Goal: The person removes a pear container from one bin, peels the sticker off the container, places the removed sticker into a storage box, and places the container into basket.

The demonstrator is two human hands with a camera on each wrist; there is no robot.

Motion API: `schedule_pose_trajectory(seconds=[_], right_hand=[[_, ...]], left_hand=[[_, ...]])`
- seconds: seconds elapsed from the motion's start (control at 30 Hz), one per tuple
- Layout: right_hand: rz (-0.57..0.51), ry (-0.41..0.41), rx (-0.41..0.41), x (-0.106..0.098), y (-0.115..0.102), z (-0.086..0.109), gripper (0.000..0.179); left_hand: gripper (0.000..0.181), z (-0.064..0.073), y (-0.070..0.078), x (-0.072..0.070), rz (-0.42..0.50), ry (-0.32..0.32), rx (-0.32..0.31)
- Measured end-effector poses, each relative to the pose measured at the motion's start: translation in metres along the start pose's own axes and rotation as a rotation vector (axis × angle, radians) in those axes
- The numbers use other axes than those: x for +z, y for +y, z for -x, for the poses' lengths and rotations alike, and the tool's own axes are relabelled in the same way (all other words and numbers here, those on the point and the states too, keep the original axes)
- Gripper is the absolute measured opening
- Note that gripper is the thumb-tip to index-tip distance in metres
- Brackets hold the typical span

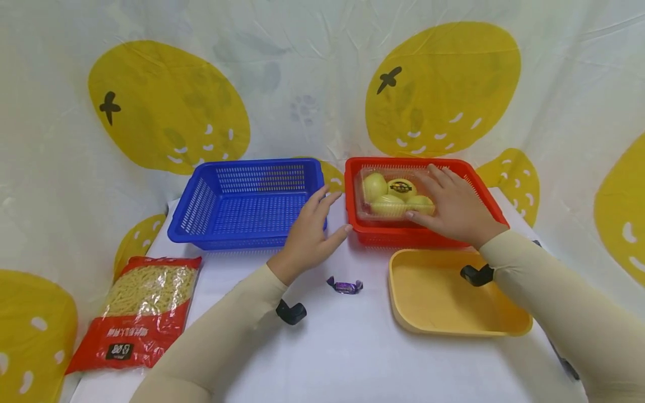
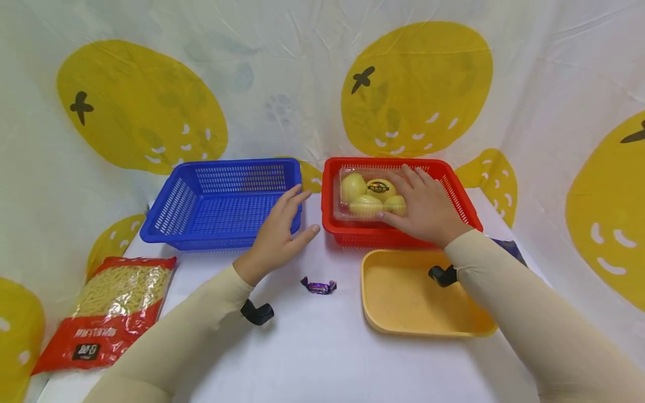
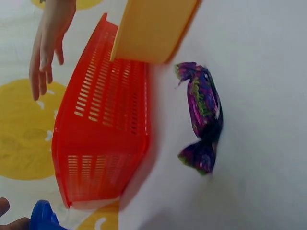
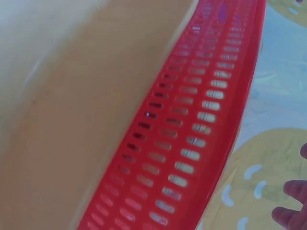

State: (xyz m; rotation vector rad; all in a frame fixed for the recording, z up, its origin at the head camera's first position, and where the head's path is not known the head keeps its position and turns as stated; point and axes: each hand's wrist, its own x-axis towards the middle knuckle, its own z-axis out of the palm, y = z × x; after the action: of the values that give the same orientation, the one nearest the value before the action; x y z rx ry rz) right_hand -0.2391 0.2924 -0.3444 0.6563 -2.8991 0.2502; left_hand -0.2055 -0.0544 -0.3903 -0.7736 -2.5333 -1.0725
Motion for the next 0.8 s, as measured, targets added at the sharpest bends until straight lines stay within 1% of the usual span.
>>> schedule_pose_trajectory(seconds=[0.1,0.17,0.33,0.47,0.57,0.67,0.8], right_hand=[[-0.001,-0.032,0.027,-0.001,0.006,-0.002,0.098],[0.001,-0.038,0.041,-0.002,0.011,-0.004,0.098],[0.004,-0.026,0.048,-0.002,0.021,-0.010,0.098],[0.001,-0.038,0.063,-0.003,0.029,-0.016,0.099],[-0.001,-0.042,0.067,-0.002,0.036,-0.022,0.099],[0.000,-0.044,0.066,-0.003,0.041,-0.027,0.097],[-0.010,-0.083,0.082,-0.003,0.045,-0.032,0.099]], left_hand=[[0.072,-0.004,0.004,0.006,0.026,-0.003,-0.002],[0.072,-0.006,0.007,0.009,0.042,-0.014,-0.010],[0.072,-0.010,0.015,0.019,0.068,-0.069,-0.040],[0.073,-0.011,0.021,0.029,0.106,-0.103,-0.072],[0.074,-0.012,0.025,0.038,0.135,-0.115,-0.110],[0.074,-0.013,0.027,0.047,0.164,-0.114,-0.156],[0.073,-0.014,0.028,0.056,0.187,-0.090,-0.223]])
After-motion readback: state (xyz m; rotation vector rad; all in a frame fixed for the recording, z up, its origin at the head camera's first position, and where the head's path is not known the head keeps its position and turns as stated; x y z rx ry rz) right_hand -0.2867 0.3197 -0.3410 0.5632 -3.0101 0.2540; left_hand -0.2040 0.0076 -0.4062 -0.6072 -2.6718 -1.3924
